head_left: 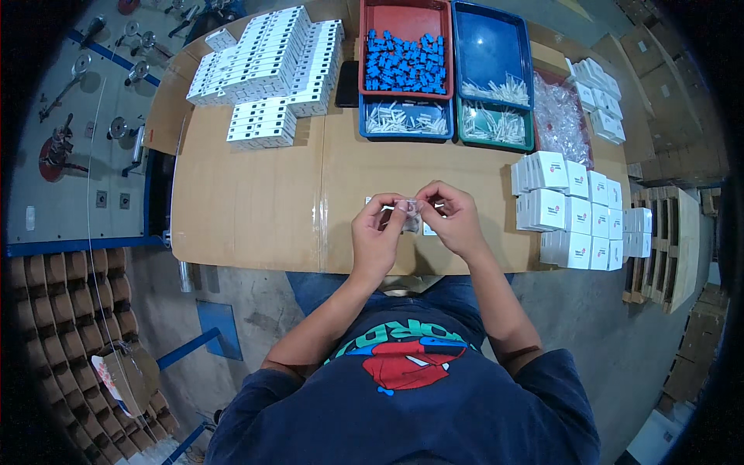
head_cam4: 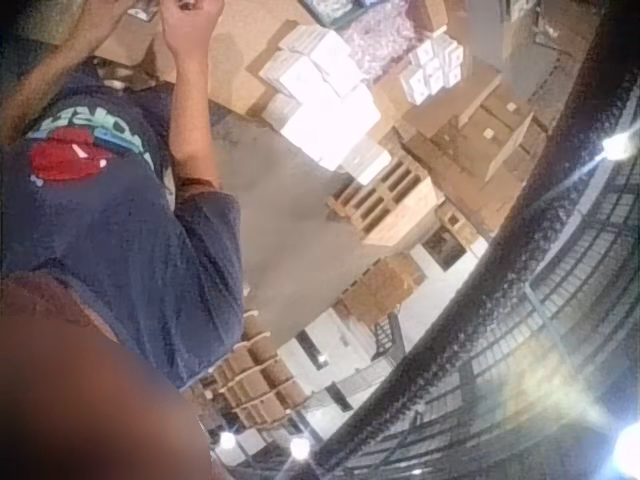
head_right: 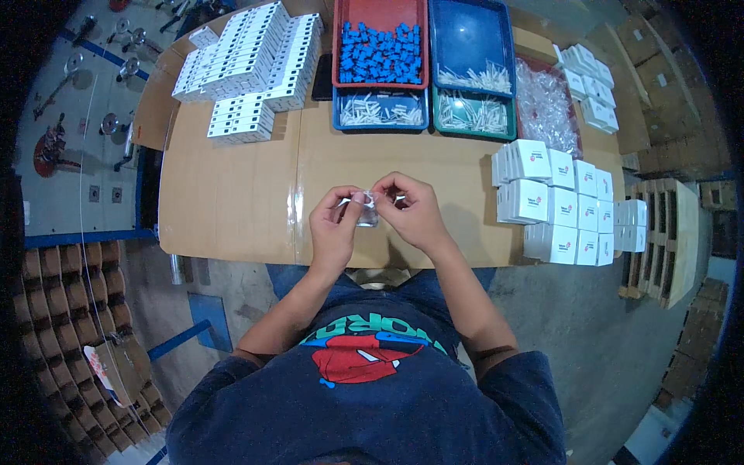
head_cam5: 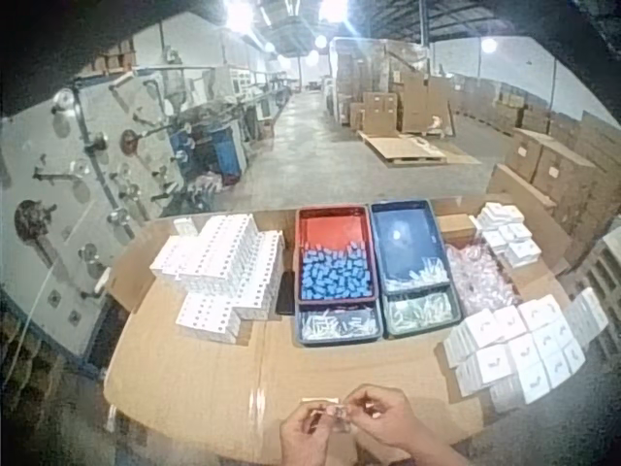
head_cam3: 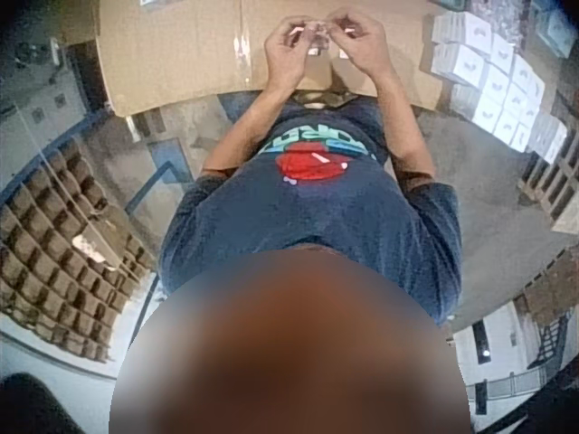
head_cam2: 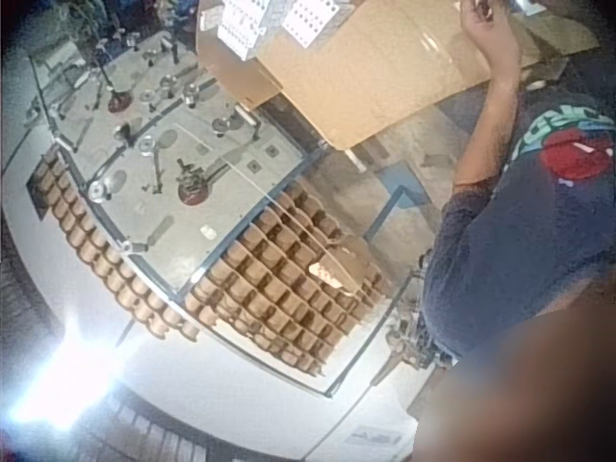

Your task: Manually packaging small plastic parts into plastic bags and then into white boxes.

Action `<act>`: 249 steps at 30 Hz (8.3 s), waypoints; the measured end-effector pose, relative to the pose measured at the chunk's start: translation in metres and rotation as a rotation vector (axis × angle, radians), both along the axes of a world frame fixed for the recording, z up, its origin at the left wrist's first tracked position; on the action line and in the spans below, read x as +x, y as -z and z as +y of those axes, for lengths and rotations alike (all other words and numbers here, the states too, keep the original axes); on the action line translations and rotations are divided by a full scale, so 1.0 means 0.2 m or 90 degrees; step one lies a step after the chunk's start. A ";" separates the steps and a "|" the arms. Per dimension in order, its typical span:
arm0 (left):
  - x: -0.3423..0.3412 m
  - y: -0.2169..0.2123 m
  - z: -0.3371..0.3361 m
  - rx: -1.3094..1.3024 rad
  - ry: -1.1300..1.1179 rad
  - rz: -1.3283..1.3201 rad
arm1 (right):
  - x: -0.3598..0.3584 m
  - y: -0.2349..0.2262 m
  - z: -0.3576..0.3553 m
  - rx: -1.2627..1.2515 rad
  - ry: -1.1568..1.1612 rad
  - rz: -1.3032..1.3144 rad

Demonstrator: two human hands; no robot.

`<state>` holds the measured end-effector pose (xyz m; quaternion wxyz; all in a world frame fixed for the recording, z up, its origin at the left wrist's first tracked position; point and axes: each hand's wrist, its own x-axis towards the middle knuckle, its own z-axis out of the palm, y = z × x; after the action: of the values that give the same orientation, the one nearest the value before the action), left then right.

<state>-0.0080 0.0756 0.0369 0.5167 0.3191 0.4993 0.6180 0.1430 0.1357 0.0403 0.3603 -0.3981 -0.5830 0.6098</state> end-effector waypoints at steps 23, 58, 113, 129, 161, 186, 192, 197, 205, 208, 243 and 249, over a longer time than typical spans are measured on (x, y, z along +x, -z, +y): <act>-0.10 0.08 0.05 -0.015 0.072 -0.013 | 0.02 -0.08 0.06 -0.025 -0.031 -0.084; -0.20 0.12 0.12 -0.198 0.288 -0.306 | 0.12 0.06 0.14 -0.143 -0.066 0.039; -0.38 0.62 -0.04 0.000 0.073 0.583 | -0.18 0.62 -0.09 0.260 -0.042 -0.379; -0.33 0.63 -0.03 -0.028 0.080 0.641 | -0.16 0.58 -0.09 0.330 -0.054 -0.458; -0.33 0.71 -0.13 0.098 0.067 0.710 | -0.14 0.50 -0.20 0.326 -0.154 -0.643; -0.27 0.65 -0.06 0.056 0.115 0.770 | 0.08 0.56 -0.10 0.272 0.081 -0.433; -0.28 0.65 0.01 -0.008 0.126 0.816 | 0.15 0.59 -0.05 0.334 0.097 -0.454; -0.25 0.64 0.02 -0.047 0.147 0.836 | 0.26 0.67 -0.01 0.355 0.168 -0.481; -0.24 0.64 0.02 -0.065 0.169 0.892 | 0.34 0.81 0.04 0.274 0.294 -0.411; -0.24 0.66 0.03 -0.076 0.182 0.905 | 0.34 0.82 0.05 0.272 0.304 -0.403; -0.23 0.63 0.04 -0.129 0.200 0.937 | -0.01 0.43 0.64 0.260 0.279 -0.324; -0.23 0.63 0.03 -0.118 0.193 0.931 | -0.10 0.33 1.14 0.380 0.237 -0.339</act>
<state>-0.0542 0.0824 -0.0883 0.1575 0.6690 0.7154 0.1259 0.1236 0.3628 -0.0257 0.4002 -0.5183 -0.7244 0.2156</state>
